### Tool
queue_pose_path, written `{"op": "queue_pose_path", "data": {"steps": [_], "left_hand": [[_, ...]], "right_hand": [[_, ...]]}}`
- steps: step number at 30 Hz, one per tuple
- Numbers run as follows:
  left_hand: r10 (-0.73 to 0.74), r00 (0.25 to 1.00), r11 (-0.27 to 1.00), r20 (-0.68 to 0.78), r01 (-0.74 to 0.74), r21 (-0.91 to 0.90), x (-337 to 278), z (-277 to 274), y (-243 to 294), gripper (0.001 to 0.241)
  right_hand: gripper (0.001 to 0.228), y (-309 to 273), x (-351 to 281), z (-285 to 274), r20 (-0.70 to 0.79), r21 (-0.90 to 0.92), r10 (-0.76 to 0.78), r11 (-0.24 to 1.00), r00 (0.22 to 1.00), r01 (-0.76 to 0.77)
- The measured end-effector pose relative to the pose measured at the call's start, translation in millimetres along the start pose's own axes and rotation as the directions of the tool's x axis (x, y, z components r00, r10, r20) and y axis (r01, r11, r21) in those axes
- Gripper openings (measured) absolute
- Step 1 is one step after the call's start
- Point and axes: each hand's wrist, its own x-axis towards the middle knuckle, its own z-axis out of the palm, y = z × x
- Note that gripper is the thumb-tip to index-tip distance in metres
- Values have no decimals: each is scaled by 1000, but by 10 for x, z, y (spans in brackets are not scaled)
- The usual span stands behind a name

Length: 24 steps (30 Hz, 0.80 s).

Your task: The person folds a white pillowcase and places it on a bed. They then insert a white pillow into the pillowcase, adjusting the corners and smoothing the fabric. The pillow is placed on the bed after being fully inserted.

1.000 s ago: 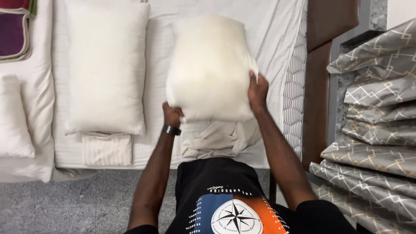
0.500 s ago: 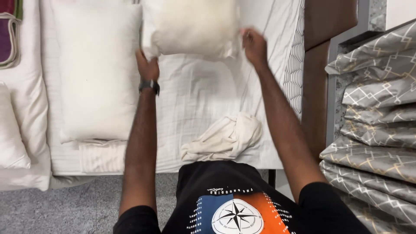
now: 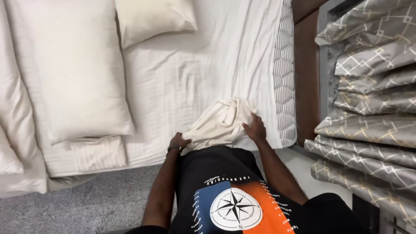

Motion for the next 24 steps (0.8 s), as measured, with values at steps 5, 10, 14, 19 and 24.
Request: {"op": "queue_pose_path", "data": {"steps": [5,10,14,19,24], "left_hand": [[-59,998,998,6,59,8,-44,-99,220,65],[153,956,969,-249,-195,-152,-238,-553,820,74],[309,846,817,-435,-470,-333,-407,-986,1215,74],[408,729,513,-550,-681,-522,-1683,-1476,2050,39],[463,690,395,-557,-723,-567,-1714,-1294,2226,31]], "right_hand": [[111,432,289,166,18,286,342,899,940,-333],[52,141,628,-58,298,569,237,734,925,-371],[38,-400,828,-587,160,746,104,639,982,-189],[26,-889,772,-1183,-105,903,37,422,994,79],[18,-1013,767,-941,-315,913,20,279,949,298]]}}
